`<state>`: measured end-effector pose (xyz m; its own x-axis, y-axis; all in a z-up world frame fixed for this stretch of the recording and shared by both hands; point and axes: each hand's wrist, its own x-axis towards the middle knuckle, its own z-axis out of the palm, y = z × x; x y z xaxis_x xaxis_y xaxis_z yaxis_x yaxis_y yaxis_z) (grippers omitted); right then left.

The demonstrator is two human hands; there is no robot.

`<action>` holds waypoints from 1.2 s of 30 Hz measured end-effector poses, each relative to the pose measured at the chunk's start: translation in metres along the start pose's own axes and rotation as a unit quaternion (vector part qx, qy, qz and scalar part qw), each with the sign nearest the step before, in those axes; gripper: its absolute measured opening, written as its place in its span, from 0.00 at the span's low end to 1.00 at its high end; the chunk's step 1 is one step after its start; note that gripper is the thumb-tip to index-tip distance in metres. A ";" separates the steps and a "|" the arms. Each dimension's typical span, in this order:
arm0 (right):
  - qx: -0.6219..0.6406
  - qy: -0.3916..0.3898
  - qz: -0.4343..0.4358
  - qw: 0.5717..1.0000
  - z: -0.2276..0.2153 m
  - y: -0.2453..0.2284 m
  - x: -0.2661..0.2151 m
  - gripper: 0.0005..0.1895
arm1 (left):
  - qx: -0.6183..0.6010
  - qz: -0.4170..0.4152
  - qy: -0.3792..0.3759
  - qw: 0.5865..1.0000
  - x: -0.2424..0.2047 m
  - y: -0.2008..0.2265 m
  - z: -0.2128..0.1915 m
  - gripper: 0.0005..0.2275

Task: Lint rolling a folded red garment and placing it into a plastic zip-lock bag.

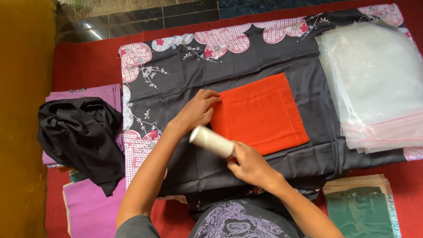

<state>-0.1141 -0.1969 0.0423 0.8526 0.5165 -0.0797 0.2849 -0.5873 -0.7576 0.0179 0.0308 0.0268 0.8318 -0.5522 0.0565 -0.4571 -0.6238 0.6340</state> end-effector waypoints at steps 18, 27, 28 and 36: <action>0.295 0.262 0.028 0.919 -0.093 0.044 0.007 0.17 | 0.053 -0.014 0.073 0.996 0.012 -0.025 0.024 0.13; 0.244 0.307 0.024 0.920 -0.154 0.019 -0.038 0.04 | -0.179 0.080 0.209 0.958 0.012 0.048 -0.017 0.10; 0.243 0.308 0.025 0.920 -0.158 0.024 -0.046 0.04 | -0.180 0.081 0.209 0.958 0.010 0.060 -0.023 0.10; 0.284 0.361 -0.115 0.881 -0.192 0.005 -0.083 0.17 | -0.119 0.266 0.260 0.921 -0.022 0.145 -0.058 0.06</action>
<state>-0.0994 -0.3631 0.1697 0.9155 -0.0711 0.3960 0.3966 -0.0068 -0.9180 -0.0481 -0.0155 0.1624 0.5760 -0.3674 0.7302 -0.8134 -0.1688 0.5567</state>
